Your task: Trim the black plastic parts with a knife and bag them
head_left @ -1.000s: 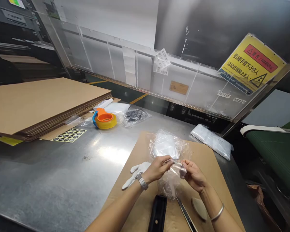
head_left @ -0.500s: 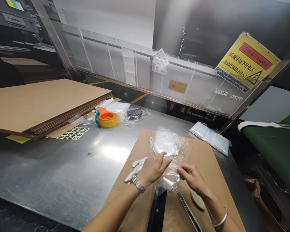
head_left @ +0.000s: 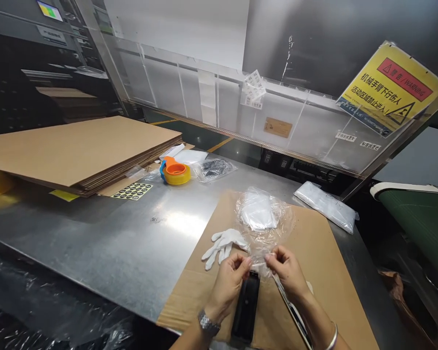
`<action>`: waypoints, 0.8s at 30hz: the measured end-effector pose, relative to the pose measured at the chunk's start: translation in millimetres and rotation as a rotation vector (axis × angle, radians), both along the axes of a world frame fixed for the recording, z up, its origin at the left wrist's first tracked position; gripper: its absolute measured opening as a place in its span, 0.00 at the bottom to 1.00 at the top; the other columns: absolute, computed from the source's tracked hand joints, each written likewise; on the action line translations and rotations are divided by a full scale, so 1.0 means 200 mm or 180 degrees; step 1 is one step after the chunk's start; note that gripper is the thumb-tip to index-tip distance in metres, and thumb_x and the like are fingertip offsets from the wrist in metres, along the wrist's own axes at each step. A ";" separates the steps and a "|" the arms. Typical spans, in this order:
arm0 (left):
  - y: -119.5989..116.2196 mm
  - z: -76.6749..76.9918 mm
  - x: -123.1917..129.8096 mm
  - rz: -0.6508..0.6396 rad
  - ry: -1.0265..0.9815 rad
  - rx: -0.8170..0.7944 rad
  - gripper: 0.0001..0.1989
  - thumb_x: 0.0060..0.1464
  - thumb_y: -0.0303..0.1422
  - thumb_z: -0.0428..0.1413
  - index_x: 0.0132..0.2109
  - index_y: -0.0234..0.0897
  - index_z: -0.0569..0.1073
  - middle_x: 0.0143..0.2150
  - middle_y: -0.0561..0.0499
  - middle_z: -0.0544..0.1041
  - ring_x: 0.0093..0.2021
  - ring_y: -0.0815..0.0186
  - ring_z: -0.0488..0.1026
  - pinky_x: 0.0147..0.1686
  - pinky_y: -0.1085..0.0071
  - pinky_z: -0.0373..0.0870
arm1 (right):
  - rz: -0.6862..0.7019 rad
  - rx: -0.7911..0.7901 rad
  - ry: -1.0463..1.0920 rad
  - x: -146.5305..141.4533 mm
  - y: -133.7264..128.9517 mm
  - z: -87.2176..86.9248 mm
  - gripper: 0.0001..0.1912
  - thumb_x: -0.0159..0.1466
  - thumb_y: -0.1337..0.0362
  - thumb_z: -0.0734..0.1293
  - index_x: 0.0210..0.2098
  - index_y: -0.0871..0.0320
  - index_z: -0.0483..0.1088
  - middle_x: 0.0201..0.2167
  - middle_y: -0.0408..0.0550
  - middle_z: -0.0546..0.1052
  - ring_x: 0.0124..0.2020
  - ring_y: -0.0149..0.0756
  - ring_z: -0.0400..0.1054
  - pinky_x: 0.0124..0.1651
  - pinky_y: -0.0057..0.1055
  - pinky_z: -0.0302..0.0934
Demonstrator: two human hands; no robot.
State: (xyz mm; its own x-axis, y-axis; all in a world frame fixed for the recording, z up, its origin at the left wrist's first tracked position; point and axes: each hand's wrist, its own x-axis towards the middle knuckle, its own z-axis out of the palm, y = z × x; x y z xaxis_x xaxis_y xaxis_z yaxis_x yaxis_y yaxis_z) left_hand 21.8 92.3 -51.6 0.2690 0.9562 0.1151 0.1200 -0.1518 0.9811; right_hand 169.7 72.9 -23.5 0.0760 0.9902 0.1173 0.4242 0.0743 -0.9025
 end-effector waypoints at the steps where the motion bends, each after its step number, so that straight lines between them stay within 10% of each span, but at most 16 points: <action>1: -0.01 -0.02 -0.01 0.0155 0.0113 0.0097 0.16 0.58 0.41 0.45 0.27 0.36 0.62 0.21 0.55 0.64 0.23 0.69 0.64 0.24 0.72 0.65 | -0.0132 0.0094 -0.0061 -0.01 0.00 -0.01 0.15 0.61 0.58 0.59 0.21 0.55 0.52 0.17 0.36 0.55 0.20 0.27 0.50 0.23 0.24 0.48; 6: -0.08 -0.07 -0.07 0.0662 0.0699 0.1003 0.09 0.54 0.31 0.50 0.43 0.36 0.69 0.40 0.44 0.71 0.43 0.57 0.67 0.44 0.58 0.63 | 0.0249 0.0513 -0.0627 -0.11 -0.05 -0.03 0.06 0.60 0.67 0.60 0.26 0.55 0.61 0.24 0.42 0.65 0.28 0.33 0.59 0.32 0.28 0.55; 13: -0.01 -0.15 -0.22 0.0989 0.1511 0.1733 0.20 0.53 0.21 0.44 0.48 0.37 0.73 0.31 0.47 0.67 0.33 0.61 0.65 0.35 0.64 0.63 | 0.0849 0.0569 -0.1411 -0.10 -0.06 -0.03 0.08 0.64 0.67 0.57 0.37 0.56 0.67 0.30 0.48 0.70 0.34 0.37 0.62 0.37 0.33 0.57; 24: -0.11 -0.20 -0.35 0.0847 0.2797 0.1611 0.06 0.51 0.26 0.51 0.30 0.37 0.72 0.31 0.47 0.66 0.34 0.59 0.63 0.34 0.64 0.61 | 0.1845 0.0110 -0.2606 0.00 -0.11 -0.07 0.28 0.53 0.78 0.58 0.50 0.51 0.67 0.52 0.50 0.70 0.47 0.45 0.60 0.49 0.44 0.54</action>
State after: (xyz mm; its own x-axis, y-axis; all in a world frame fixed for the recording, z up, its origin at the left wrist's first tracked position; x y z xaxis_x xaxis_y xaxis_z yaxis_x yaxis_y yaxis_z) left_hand -47.7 69.7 -91.7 0.2399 0.8916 0.3842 0.8494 -0.3844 0.3617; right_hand 168.8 49.9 -38.4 -0.5338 0.8440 -0.0530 0.8036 0.4867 -0.3424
